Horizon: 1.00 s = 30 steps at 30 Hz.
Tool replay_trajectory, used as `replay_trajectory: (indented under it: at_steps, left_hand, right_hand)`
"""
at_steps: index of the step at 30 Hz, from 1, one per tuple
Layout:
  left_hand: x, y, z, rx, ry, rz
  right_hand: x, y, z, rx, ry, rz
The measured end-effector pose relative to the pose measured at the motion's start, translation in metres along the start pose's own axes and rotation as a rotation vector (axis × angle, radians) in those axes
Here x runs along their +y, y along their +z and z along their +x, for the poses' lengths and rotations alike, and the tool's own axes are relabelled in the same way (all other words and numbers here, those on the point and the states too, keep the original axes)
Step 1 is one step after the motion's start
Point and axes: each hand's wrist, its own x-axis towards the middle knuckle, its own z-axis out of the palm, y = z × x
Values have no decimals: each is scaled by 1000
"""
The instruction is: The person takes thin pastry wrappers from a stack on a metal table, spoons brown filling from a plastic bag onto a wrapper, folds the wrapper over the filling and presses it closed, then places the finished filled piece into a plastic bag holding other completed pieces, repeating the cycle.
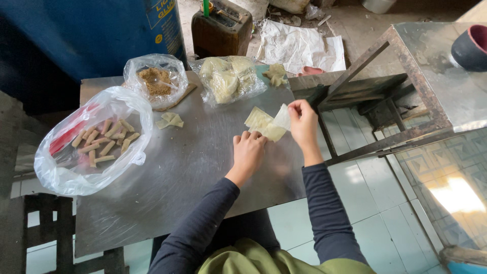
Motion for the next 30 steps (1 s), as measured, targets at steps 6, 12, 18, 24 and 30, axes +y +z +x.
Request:
replay_trajectory:
  at_steps: [6, 12, 18, 24, 30]
  left_hand:
    - [-7, -4, -10, 0, 2, -95]
    - [-69, -48, -21, 95, -624, -813]
    - [-113, -111, -42, 126, -928, -1030]
    - [-108, -140, -61, 171, -638, -132]
    - [-153, -135, -16, 275, -468, 181]
  right_hand:
    - [-40, 8, 21, -41, -96, 78]
    - [-83, 71, -5, -218, -41, 217]
    - [-132, 112, -50, -582, -377, 100]
    - [-134, 190, -24, -489, -547, 109]
    - [-107, 252, 17, -668, -348, 75]
